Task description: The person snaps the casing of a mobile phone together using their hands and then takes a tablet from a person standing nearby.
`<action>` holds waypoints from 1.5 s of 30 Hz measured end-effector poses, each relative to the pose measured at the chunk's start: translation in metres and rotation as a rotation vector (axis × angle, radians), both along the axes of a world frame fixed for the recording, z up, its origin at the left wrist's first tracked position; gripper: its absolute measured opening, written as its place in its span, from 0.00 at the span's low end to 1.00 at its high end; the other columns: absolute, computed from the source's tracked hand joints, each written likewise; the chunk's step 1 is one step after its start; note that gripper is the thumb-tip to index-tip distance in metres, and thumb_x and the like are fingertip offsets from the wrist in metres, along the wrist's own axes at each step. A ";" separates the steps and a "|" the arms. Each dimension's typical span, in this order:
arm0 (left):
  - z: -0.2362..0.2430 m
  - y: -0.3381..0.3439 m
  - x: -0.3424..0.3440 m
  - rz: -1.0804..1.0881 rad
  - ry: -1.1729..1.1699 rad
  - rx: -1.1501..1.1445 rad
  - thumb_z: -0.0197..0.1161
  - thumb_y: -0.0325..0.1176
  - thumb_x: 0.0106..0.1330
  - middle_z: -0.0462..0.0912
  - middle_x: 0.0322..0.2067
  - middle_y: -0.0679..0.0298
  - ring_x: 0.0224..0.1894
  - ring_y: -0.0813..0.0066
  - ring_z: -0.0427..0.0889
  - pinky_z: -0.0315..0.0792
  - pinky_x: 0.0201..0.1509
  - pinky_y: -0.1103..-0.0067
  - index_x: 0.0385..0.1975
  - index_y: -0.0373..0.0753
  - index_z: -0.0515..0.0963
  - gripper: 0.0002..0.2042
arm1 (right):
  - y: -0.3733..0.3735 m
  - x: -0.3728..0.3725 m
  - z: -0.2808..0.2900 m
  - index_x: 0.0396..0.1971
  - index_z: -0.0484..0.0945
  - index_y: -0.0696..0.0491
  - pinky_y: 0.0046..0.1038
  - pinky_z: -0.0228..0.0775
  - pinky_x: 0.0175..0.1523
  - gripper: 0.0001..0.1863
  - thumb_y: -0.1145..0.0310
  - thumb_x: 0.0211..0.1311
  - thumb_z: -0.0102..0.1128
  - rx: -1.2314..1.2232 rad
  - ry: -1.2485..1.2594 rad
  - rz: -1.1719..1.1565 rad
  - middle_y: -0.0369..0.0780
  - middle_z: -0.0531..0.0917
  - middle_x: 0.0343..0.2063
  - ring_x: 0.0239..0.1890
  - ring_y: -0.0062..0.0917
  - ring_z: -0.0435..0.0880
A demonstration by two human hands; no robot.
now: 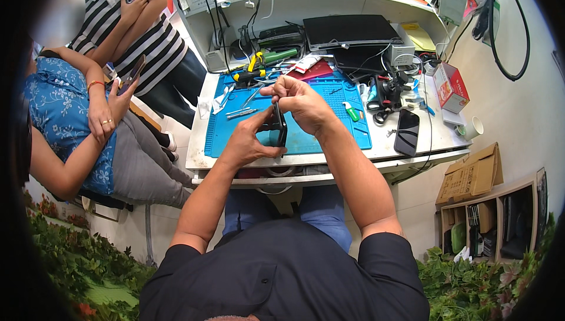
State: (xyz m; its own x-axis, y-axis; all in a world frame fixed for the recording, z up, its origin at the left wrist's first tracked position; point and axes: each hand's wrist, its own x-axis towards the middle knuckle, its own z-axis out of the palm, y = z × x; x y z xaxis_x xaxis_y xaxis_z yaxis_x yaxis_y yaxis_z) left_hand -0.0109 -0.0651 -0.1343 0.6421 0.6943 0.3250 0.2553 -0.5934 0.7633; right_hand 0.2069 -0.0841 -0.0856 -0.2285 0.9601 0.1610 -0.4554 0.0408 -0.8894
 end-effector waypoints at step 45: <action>-0.001 0.002 -0.014 -0.025 -0.187 -0.328 0.94 0.39 0.49 0.86 0.64 0.51 0.65 0.63 0.87 0.79 0.75 0.66 0.74 0.29 0.74 0.51 | -0.011 0.003 -0.044 0.63 0.82 0.60 0.35 0.80 0.69 0.47 0.66 0.39 0.99 0.184 -0.409 -0.130 0.41 0.90 0.54 0.57 0.27 0.89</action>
